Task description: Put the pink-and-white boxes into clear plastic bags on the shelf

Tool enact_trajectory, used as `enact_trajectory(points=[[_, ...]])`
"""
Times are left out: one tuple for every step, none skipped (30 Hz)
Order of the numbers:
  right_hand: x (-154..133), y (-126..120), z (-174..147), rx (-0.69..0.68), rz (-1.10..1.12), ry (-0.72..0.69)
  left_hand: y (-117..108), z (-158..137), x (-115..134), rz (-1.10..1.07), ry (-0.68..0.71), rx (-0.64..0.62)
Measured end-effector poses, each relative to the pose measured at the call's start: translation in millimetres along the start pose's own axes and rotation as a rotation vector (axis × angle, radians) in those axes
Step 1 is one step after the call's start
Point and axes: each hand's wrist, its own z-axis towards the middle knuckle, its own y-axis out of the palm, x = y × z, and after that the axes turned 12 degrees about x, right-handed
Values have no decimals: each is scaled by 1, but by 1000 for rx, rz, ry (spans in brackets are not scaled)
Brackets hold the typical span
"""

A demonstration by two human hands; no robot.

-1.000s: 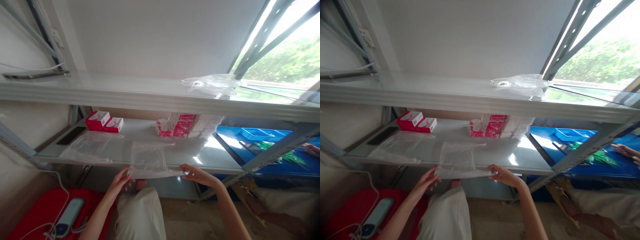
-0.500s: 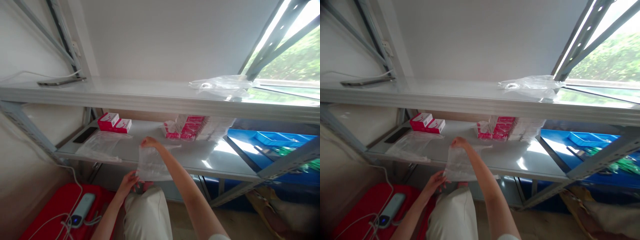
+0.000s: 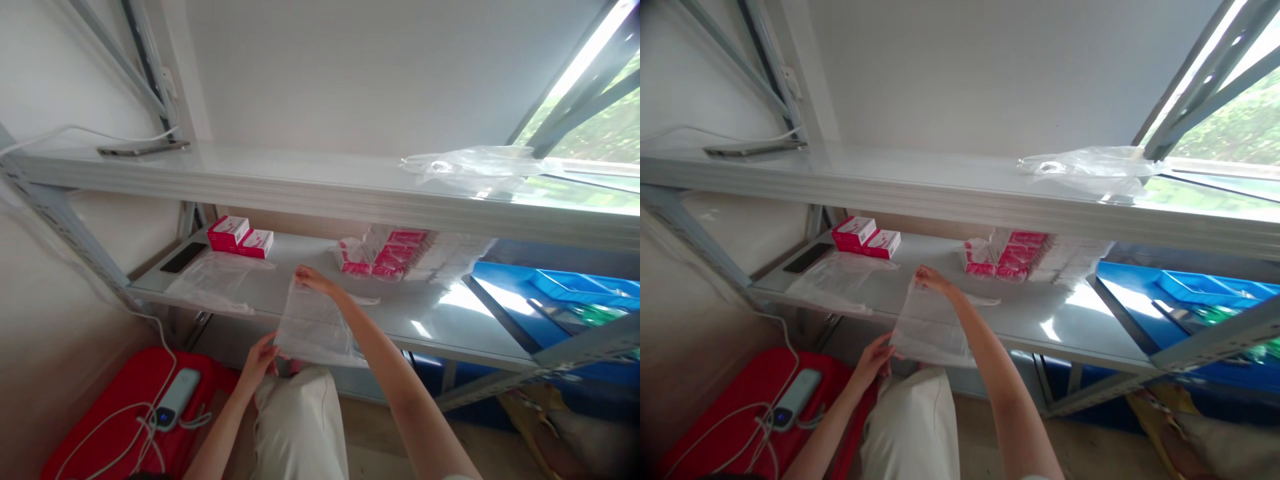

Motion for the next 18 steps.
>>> enact_trajectory(points=[[0,1,-2,1,-39,-16,0,-1,-1,-5,10,-5],[-1,2,-4,6,-79,-35,0,-2,-1,-6,15,-11],[-2,3,-7,15,-115,-54,-1,-3,-1,-9,20,-15],[-3,4,-9,29,-144,-69,-2,-4,-1,-15,26,-15],[-3,4,-11,47,-167,-80,-2,-5,-1,-21,30,-9],[-4,5,-13,67,-180,-88,-3,-5,-1,-27,32,3],[-4,6,-15,90,-189,-91,-3,-6,-1,-33,31,22],[-4,6,-17,112,-196,-93,-3,-6,-1,-37,28,47],[-4,6,-18,130,-204,-96,-2,-6,-2,-37,23,72],[-3,6,-19,143,-215,-102,0,-7,-3,-33,19,95],[-3,6,-20,153,-229,-112,2,-7,-3,-27,18,118],[-2,5,-21,159,-250,-123,4,-8,-4,-20,22,142],[-2,4,-22,164,-277,-132,6,-8,-3,-16,32,169],[-3,2,-23,168,-304,-139,8,-9,-2,-19,47,200],[-4,0,-25,172,-329,-144,9,-10,0,-27,67,237],[-6,-2,-26,176,-350,-145,10,-11,3,-39,91,277],[-9,-4,-26,181,-366,-146,9,-13,7,-50,117,316],[-14,-6,-27,187,-371,-149,8,-14,12,-60,144,356]])
